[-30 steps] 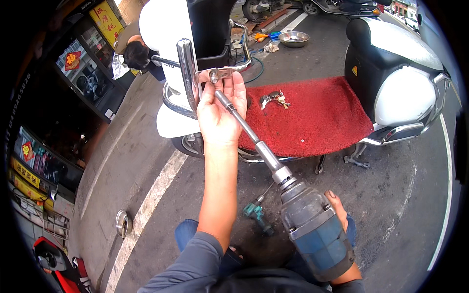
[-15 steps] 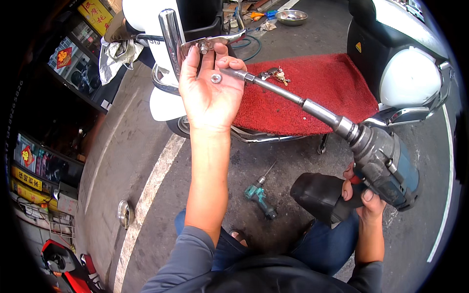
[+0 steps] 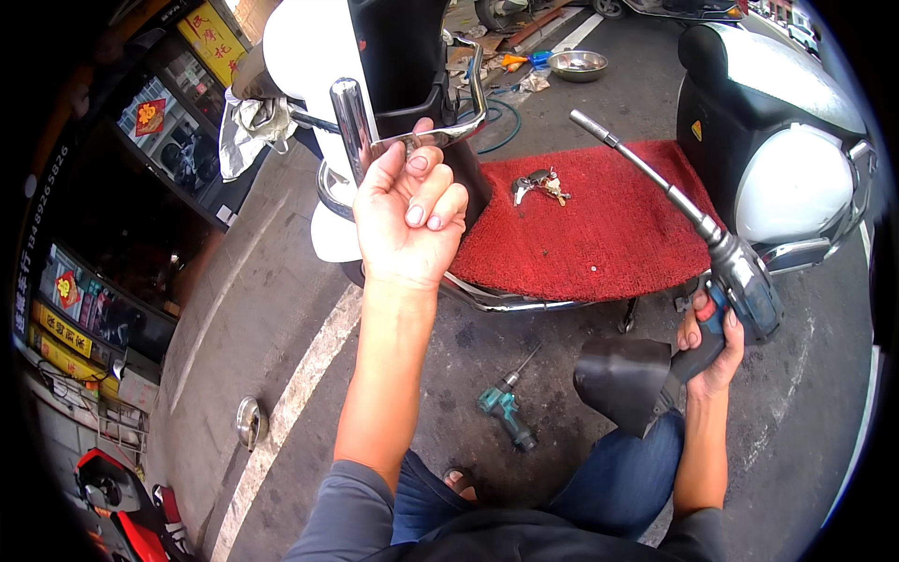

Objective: The person uses an electric drill to remove and then reinstall screws on the chrome guard of a white scooter, positioning the guard against the body of the vehicle and securing it.

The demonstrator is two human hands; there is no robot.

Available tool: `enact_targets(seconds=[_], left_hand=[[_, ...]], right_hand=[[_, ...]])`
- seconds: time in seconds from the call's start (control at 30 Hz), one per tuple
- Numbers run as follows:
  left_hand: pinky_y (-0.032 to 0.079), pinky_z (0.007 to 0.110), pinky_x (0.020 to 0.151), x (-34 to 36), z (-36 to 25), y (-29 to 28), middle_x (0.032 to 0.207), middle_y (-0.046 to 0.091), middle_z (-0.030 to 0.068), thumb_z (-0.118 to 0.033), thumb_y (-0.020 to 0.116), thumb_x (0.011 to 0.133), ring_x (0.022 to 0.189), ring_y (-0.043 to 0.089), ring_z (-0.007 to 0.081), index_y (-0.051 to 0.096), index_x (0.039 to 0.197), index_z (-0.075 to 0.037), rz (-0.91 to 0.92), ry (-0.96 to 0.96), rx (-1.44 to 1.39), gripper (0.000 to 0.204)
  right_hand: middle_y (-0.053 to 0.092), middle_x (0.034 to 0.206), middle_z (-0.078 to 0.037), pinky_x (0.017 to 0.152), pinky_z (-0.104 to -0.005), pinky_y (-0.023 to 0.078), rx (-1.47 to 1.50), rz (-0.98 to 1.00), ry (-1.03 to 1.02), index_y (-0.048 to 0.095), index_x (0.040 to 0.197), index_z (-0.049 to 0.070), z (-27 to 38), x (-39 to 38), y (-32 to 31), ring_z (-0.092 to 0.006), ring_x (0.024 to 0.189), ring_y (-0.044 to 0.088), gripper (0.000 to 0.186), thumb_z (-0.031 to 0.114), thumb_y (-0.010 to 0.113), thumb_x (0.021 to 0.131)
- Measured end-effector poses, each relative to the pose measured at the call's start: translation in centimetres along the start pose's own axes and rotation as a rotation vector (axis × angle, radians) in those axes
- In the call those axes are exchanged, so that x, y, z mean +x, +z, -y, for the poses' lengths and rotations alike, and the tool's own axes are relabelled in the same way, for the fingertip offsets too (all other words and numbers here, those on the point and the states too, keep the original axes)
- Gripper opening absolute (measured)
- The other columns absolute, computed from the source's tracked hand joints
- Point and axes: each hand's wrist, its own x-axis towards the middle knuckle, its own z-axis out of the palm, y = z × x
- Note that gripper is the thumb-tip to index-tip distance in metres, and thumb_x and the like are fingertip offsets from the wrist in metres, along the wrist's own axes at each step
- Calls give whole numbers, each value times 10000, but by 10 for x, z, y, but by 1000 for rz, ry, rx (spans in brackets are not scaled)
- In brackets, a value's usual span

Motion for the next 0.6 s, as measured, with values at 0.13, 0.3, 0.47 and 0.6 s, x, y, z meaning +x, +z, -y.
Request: enact_targets(seconds=[0.13, 0.3, 0.47, 0.6], left_hand=[[262, 276, 413, 1, -4, 2, 688, 453, 18, -198, 365, 1031, 421, 313, 105, 552, 1170, 24, -29, 14, 5, 322], [251, 261, 413, -1, -1, 4, 672, 427, 4, -209, 378, 1036, 421, 299, 96, 558, 1180, 11, -98, -12, 54, 319], [232, 238, 385, -14, -6, 3, 652, 409, -23, -422, 421, 1061, 397, 270, 68, 589, 1147, -26, -160, -80, 482, 439], [233, 228, 373, -19, -19, 3, 617, 407, -34, -448, 448, 1056, 380, 269, 58, 585, 1069, -40, -188, -110, 553, 430]], right_hand=[[681, 983, -104, 589, -287, 494, 50, -179, 176, 549, 1186, 23, -37, 85, -19, -137, 633, 565, 394, 325, 633, 947], [694, 961, -69, 593, -303, 526, 208, -255, 370, 584, 1019, 72, -111, 187, -90, -141, 677, 598, 296, 336, 674, 924], [693, 933, -76, 587, -328, 539, 139, -422, 349, 578, 1004, 93, -147, 211, -98, -176, 698, 625, 238, 294, 677, 924], [689, 926, -100, 648, -363, 555, 93, -391, 420, 581, 1011, 83, -139, 211, -97, -200, 759, 651, 277, 320, 696, 925]])
